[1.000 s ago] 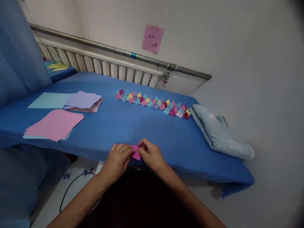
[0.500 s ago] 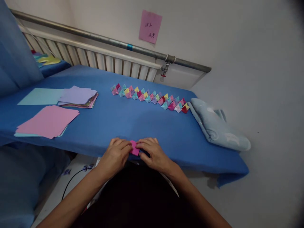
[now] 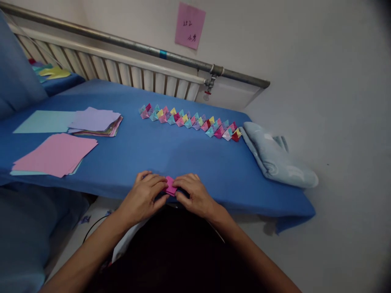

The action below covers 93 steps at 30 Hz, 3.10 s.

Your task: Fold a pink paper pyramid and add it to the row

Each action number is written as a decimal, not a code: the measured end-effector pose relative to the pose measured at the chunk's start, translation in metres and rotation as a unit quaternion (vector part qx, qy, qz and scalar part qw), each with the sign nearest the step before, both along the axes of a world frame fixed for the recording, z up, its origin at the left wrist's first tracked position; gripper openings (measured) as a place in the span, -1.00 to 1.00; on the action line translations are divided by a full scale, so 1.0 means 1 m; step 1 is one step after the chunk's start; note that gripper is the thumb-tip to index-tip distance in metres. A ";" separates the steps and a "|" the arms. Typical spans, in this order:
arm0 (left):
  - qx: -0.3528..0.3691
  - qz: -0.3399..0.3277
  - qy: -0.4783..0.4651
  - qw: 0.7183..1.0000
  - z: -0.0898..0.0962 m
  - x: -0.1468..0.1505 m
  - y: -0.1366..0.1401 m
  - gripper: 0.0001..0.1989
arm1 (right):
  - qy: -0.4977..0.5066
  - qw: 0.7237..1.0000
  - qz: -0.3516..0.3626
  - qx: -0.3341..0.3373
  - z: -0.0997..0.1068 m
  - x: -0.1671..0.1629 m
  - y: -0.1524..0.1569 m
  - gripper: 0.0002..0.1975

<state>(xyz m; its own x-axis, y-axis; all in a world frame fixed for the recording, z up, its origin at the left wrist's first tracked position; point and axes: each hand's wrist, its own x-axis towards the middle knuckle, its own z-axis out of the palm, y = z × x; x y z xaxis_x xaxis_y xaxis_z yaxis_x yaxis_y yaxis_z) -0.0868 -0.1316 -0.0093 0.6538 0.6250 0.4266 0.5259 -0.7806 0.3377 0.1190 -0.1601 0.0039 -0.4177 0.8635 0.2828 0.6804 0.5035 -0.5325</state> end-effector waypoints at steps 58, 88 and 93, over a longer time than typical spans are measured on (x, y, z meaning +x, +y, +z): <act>-0.098 -0.001 0.173 0.980 0.027 0.020 0.048 -0.63 | 0.111 0.970 -0.178 -0.123 0.000 0.013 0.024 -0.82; -0.506 0.026 -0.268 0.819 0.035 0.009 0.029 -0.73 | 0.263 0.950 -0.119 -0.116 0.013 -0.024 0.007 -0.85; -0.333 -0.025 -0.125 0.934 0.045 0.004 0.036 -0.87 | 0.066 0.994 -0.064 0.054 0.017 -0.016 0.010 -0.83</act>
